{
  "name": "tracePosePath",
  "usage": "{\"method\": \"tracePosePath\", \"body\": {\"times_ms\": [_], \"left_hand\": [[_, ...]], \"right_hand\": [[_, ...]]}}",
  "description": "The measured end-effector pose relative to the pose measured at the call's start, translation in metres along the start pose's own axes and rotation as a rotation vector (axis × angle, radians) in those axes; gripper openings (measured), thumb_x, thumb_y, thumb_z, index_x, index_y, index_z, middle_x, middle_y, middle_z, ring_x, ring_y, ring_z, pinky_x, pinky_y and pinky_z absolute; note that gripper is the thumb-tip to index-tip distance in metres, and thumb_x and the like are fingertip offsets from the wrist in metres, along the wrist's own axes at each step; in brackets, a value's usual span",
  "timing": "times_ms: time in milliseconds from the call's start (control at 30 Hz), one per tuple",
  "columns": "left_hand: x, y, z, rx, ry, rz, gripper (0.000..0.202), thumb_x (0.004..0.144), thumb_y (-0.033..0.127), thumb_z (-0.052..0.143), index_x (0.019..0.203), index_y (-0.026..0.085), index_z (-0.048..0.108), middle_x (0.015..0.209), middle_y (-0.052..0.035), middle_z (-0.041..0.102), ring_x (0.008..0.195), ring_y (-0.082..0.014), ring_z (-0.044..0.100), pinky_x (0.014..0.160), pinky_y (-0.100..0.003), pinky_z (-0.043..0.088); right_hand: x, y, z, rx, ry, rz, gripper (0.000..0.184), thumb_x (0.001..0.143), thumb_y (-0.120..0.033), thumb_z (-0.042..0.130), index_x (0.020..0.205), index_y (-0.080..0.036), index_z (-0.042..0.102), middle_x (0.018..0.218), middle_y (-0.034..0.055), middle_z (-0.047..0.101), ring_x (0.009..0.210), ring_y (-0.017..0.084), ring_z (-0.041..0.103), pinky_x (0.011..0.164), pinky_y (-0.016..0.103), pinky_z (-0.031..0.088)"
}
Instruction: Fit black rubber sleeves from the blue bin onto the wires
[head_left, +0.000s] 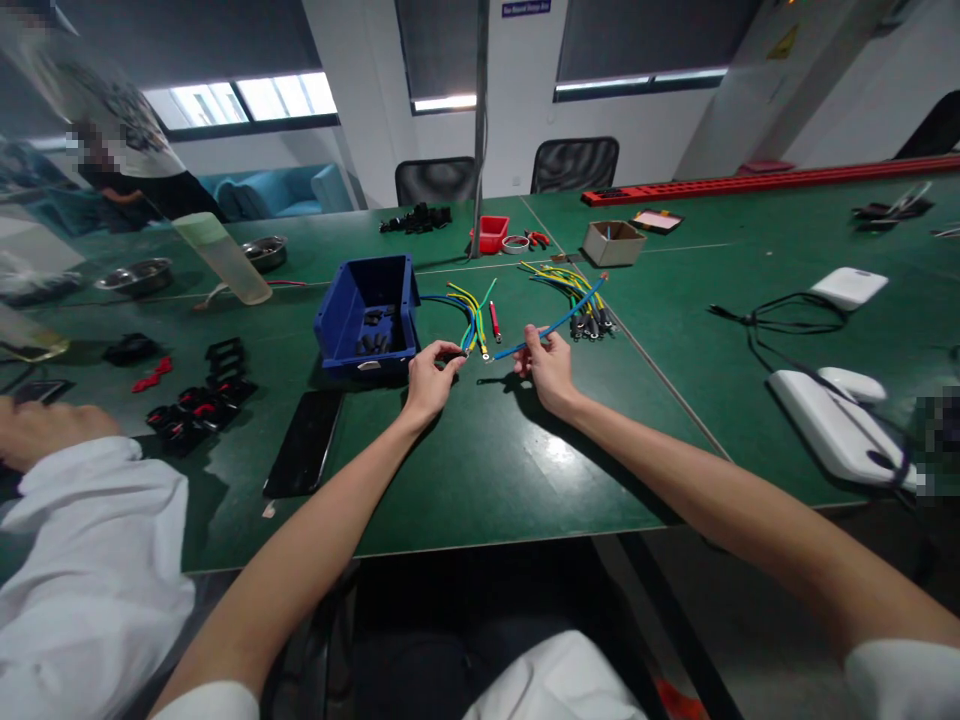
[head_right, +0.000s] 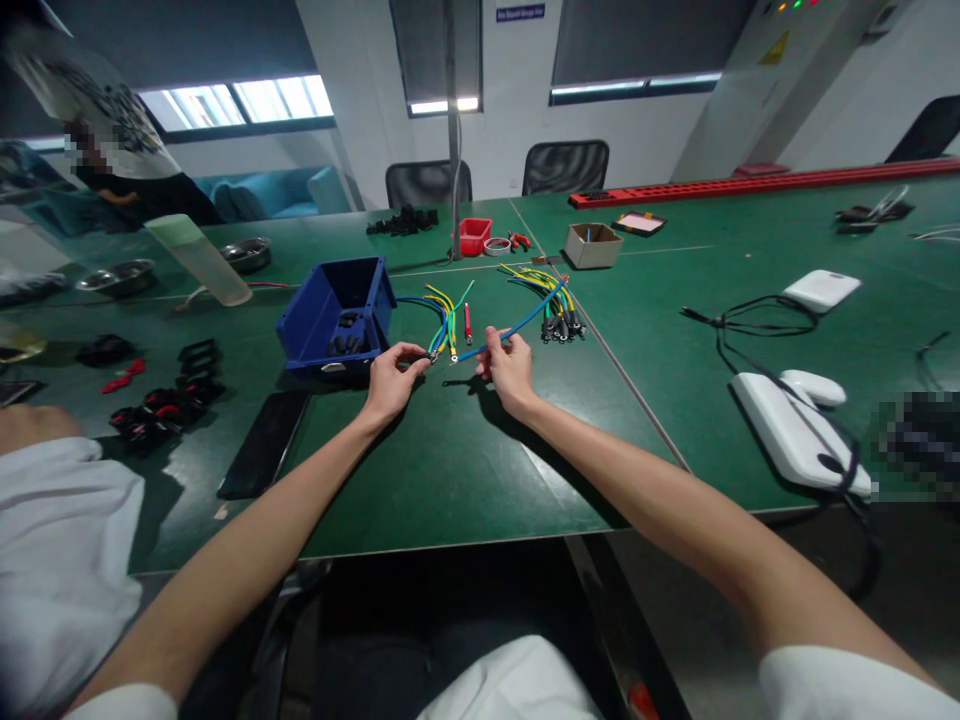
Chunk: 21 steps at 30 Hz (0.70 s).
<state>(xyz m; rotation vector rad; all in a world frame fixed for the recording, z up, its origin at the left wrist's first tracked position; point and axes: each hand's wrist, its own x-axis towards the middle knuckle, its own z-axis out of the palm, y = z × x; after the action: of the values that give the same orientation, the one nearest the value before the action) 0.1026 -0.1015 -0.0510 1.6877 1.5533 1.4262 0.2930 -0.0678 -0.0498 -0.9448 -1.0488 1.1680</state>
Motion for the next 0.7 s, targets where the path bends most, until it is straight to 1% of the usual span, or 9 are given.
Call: {"method": "tracePosePath", "body": {"times_ms": [200,367,567,700], "left_hand": [[0.002,-0.005,0.000,-0.140,0.038,-0.062,0.025,0.070,0.030,0.069,0.092,0.017,0.069,0.084,-0.0043,0.069,0.073,-0.0148,0.062,0.069,-0.027,0.048],[0.002,-0.008,0.003,-0.249,0.015,-0.147,0.030,0.066,0.024,0.072,0.094,0.015,0.070,0.087,-0.0057,0.070,0.075,-0.0150,0.063,0.072,-0.028,0.050],[0.002,-0.013,0.005,-0.259,-0.031,-0.160,0.027,0.067,0.028,0.071,0.091,0.016,0.071,0.086,-0.0054,0.071,0.074,-0.0151,0.063,0.070,-0.027,0.050],[0.003,-0.014,0.007,-0.340,-0.014,-0.168,0.023,0.069,0.029,0.069,0.088,0.015,0.068,0.078,-0.0041,0.069,0.071,-0.0143,0.063,0.070,-0.028,0.051]], "right_hand": [[0.000,0.001,-0.002,0.009,-0.041,-0.011,0.042,0.071,-0.056,0.067,0.084,-0.020,0.050,0.062,-0.0024,0.061,0.049,0.012,0.061,0.038,0.018,0.043],[0.001,0.003,-0.004,0.014,-0.029,-0.031,0.039,0.070,-0.051,0.069,0.085,-0.021,0.048,0.064,-0.0020,0.062,0.054,0.014,0.064,0.038,0.019,0.044],[0.001,0.004,-0.005,0.030,0.020,-0.029,0.042,0.069,-0.046,0.071,0.088,-0.023,0.042,0.063,-0.0040,0.062,0.052,0.014,0.063,0.038,0.018,0.043],[-0.001,0.001,-0.004,0.038,0.023,-0.024,0.043,0.068,-0.045,0.071,0.089,-0.023,0.041,0.063,-0.0045,0.062,0.051,0.013,0.062,0.038,0.018,0.042]]}}
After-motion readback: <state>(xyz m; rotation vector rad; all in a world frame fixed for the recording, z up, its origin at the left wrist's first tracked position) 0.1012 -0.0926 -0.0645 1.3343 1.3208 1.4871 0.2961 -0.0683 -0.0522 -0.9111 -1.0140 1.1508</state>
